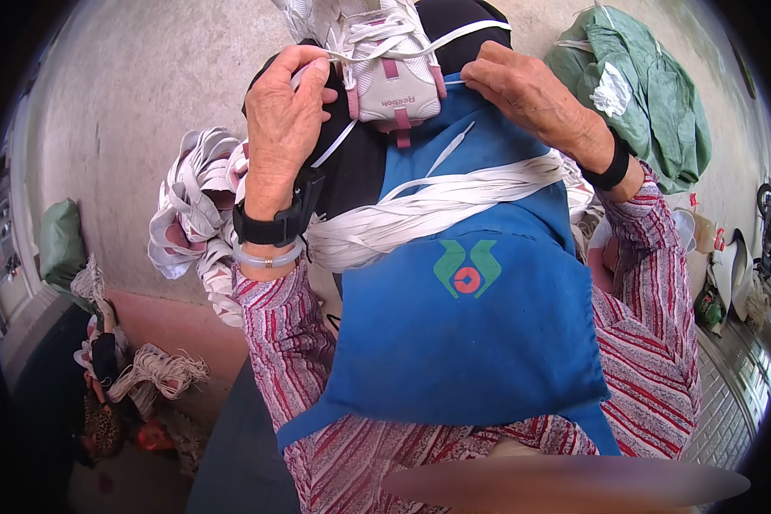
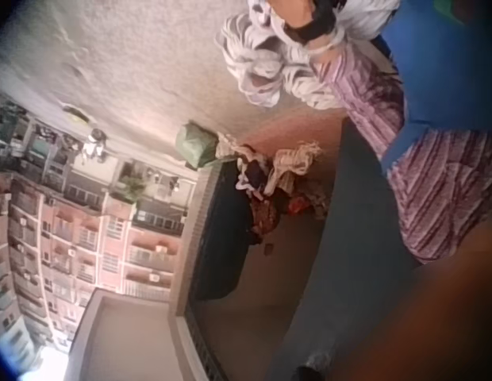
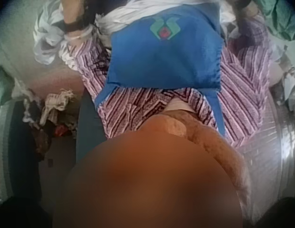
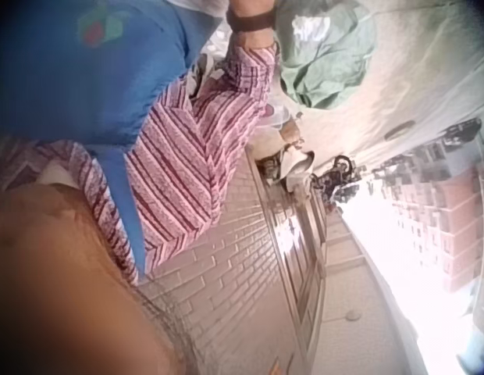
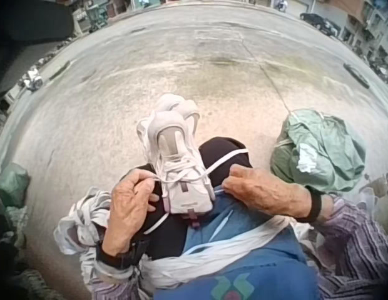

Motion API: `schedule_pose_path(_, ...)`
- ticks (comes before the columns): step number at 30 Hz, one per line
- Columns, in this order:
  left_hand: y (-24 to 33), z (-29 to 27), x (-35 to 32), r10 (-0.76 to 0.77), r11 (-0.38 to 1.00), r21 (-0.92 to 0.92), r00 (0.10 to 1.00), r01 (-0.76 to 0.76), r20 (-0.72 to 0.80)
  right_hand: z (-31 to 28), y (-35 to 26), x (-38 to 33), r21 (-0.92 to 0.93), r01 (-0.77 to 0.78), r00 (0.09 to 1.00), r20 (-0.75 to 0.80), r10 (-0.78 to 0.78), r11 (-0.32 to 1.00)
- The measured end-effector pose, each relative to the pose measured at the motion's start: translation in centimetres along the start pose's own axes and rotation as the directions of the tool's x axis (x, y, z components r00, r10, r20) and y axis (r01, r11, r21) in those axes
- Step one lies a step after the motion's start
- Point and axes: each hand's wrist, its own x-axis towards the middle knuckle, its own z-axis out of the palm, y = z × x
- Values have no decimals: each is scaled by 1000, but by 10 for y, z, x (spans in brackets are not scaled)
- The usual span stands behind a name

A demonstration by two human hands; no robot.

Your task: Thread laces into new athletic shoes.

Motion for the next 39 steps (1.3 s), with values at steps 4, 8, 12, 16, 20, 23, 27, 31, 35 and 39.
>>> schedule_pose_path(4,-1,7,3,32,999,-10,999,-32,-6,3,9,14,69,62,985,-165,-50,996)
schedule_pose_path(8,-10,10,11,359,862,381,933,-334,4,-4,7,36,310,-136,955,-211,207,941)
schedule_pose_path(12,-4,-1,12,-66,974,-216,996,75,52,-9,-7,41,586,-294,910,-70,409,755)
schedule_pose_path(16,-4,13,9,-22,986,-166,998,11,-62,-1,-4,39,510,-155,920,-237,311,846)
schedule_pose_path(20,-14,26,0,564,775,442,810,-452,-162,4,-7,43,687,-286,857,-127,499,668)
schedule_pose_path(23,-3,33,-12,591,626,663,804,-411,-59,4,-5,42,505,-175,908,-250,337,845)
schedule_pose_path(27,-4,36,-17,523,579,739,852,-345,-11,9,-7,46,739,-369,841,8,541,563)
schedule_pose_path(31,-10,33,-3,573,590,693,820,-414,2,10,-6,47,581,-268,877,-183,445,768)
schedule_pose_path(35,-15,35,2,640,535,683,766,-498,57,21,-1,45,302,-70,876,-437,203,951)
schedule_pose_path(39,-17,30,1,670,648,566,735,-509,-106,7,-8,60,537,-475,857,102,505,697)
